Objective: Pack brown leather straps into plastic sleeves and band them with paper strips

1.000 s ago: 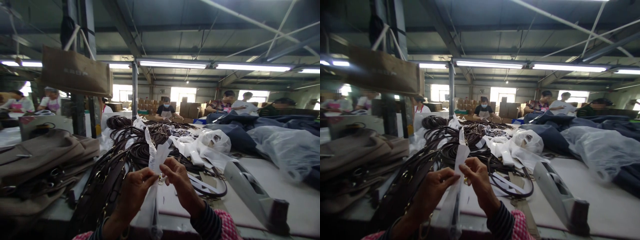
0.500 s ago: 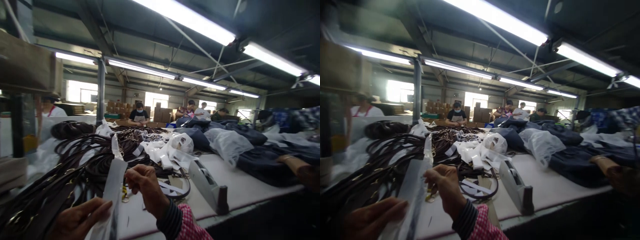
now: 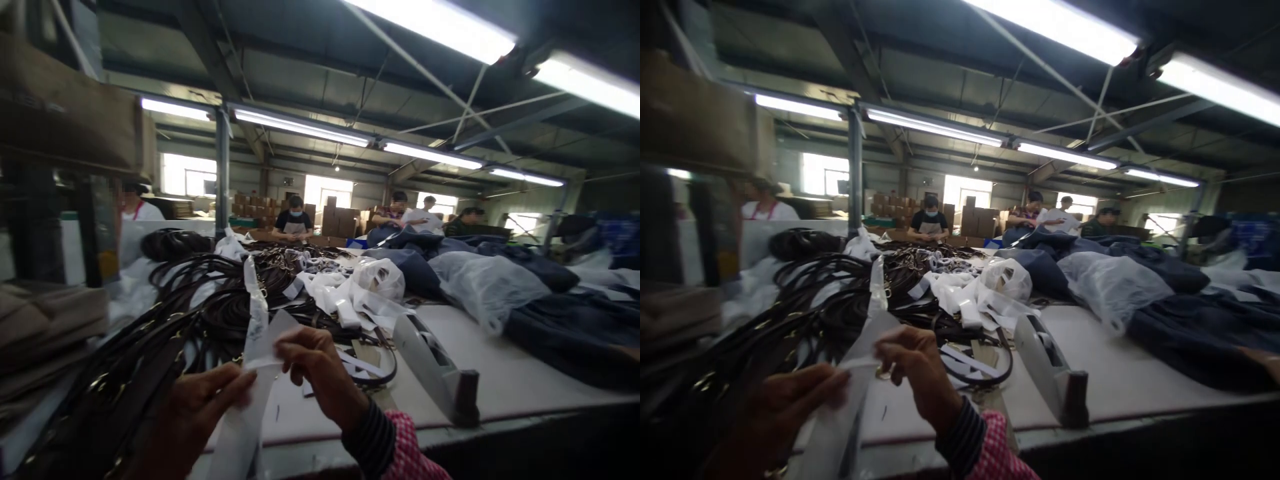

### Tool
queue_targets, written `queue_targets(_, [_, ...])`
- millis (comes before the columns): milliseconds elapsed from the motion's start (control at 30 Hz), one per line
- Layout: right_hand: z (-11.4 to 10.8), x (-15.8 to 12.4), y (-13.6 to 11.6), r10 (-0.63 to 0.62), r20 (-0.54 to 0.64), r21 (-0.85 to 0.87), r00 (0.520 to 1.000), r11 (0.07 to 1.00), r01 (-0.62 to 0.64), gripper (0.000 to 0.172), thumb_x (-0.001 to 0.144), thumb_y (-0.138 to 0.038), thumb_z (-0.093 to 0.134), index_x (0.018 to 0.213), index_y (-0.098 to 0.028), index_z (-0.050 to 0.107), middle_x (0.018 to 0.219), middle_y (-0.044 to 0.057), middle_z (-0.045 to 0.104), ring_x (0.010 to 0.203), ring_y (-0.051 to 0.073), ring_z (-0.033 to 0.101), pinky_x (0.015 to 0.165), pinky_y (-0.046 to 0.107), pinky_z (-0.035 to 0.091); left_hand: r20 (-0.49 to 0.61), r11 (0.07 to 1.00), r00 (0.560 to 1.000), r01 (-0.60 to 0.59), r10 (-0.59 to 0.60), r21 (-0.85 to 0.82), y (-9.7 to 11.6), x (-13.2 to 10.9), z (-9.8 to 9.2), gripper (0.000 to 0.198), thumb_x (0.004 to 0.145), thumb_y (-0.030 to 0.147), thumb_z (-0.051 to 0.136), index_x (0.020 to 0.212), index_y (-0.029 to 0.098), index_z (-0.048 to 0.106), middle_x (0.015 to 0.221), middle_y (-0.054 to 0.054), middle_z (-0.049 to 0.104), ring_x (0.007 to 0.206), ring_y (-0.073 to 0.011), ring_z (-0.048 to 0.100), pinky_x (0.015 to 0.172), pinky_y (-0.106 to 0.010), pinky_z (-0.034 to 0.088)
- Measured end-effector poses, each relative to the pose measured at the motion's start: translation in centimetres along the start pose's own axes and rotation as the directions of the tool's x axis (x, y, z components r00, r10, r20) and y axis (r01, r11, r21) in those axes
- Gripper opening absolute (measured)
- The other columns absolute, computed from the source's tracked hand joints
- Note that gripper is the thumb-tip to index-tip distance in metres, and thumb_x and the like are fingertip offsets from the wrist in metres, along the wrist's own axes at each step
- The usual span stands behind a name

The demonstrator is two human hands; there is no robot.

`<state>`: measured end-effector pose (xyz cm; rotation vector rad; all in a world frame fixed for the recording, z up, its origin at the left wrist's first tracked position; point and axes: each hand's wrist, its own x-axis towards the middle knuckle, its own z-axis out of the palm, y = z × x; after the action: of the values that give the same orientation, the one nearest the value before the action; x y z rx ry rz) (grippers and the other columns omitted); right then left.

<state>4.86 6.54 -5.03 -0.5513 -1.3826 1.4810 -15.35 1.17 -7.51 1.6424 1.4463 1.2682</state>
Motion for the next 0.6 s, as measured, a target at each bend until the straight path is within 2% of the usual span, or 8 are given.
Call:
queue_targets(100, [-0.4,-0.2,0.4,0.041,0.049,0.042,0.998,0.998,-0.043,0.020,0.079,-0.034,0.081,0.085,-0.015,0.078,0.067,0.000,0.062,0.053,0.007,0.046,0.050,0.022,0.030,0.145,0.995,0.988,0.059,-0.047,-0.080,1.1,0.3,-0.4,0.057,0.088,0.070,0.057,0.074,0.018,0.072,0.070,-0.002,0.065,0.061,-0.0156,0.048,0.056,-0.024,0.036])
queue_targets(233, [0.6,-0.3,0.6,0.005,0.055,-0.069,0.998,0.998,-0.002,0.018,0.078,-0.033,0.080,0.080,-0.016,0.080,0.068,0.001,0.061,0.058,0.009,0.044,0.053,0.024,0.031,0.240,0.990,0.970,0.071,-0.041,-0.119,1.6,0.5,-0.6,0.044,0.084,0.061,0.069,0.090,0.017,0.074,0.075,0.000,0.066,0.061,-0.0141,0.048,0.056,-0.023,0.036])
queue_targets(333, [1.9,-0.4,0.5,-0.036,0.055,-0.156,0.998,0.987,0.044,0.015,0.076,-0.031,0.080,0.073,-0.017,0.080,0.069,0.001,0.061,0.061,0.011,0.044,0.054,0.025,0.031,0.222,0.985,0.975,0.057,-0.020,-0.164,1.6,0.6,-0.7,0.043,0.080,0.060,0.074,0.093,0.019,0.075,0.085,-0.003,0.072,0.076,-0.0198,0.059,0.069,-0.026,0.045])
queue_targets(400, [2.1,0.2,0.4,-0.024,0.112,-0.166,0.993,0.985,0.042,0.016,0.075,-0.033,0.079,0.073,-0.017,0.079,0.068,0.000,0.060,0.061,0.011,0.044,0.054,0.025,0.031,0.141,0.987,0.989,0.066,-0.046,-0.145,1.4,0.6,-1.1,0.044,0.079,0.062,0.072,0.079,0.019,0.074,0.076,-0.003,0.071,0.075,-0.0213,0.059,0.073,-0.028,0.045])
queue_targets(467, [1.1,1.6,0.2,0.004,0.147,-0.250,0.989,0.968,0.033,0.023,0.079,-0.039,0.076,0.079,-0.017,0.078,0.068,0.000,0.060,0.060,0.012,0.046,0.054,0.025,0.034,0.056,0.992,0.996,0.080,-0.075,-0.100,1.2,0.7,-1.4,0.046,0.080,0.063,0.070,0.064,0.019,0.071,0.064,-0.002,0.065,0.068,-0.0197,0.055,0.070,-0.028,0.042])
queue_targets(533, [-1.1,3.9,0.1,-0.001,0.085,-0.474,0.996,0.879,0.042,0.031,0.085,-0.045,0.067,0.088,-0.016,0.077,0.071,0.001,0.062,0.063,0.014,0.050,0.055,0.026,0.037,0.048,0.994,0.996,0.079,-0.075,-0.076,1.0,0.6,-1.2,0.045,0.082,0.059,0.069,0.063,0.019,0.069,0.063,-0.001,0.062,0.066,-0.0184,0.052,0.067,-0.028,0.039])
queue_targets(600, [-3.7,6.6,0.3,-0.061,-0.007,-0.701,0.998,0.712,0.038,0.029,0.089,-0.042,0.060,0.093,-0.017,0.075,0.077,0.003,0.065,0.070,0.016,0.055,0.061,0.028,0.040,0.150,1.000,0.989,-0.001,0.005,-0.030,1.0,0.5,-0.2,0.039,0.086,0.053,0.067,0.067,0.019,0.068,0.072,-0.001,0.064,0.073,-0.0188,0.055,0.070,-0.028,0.041])
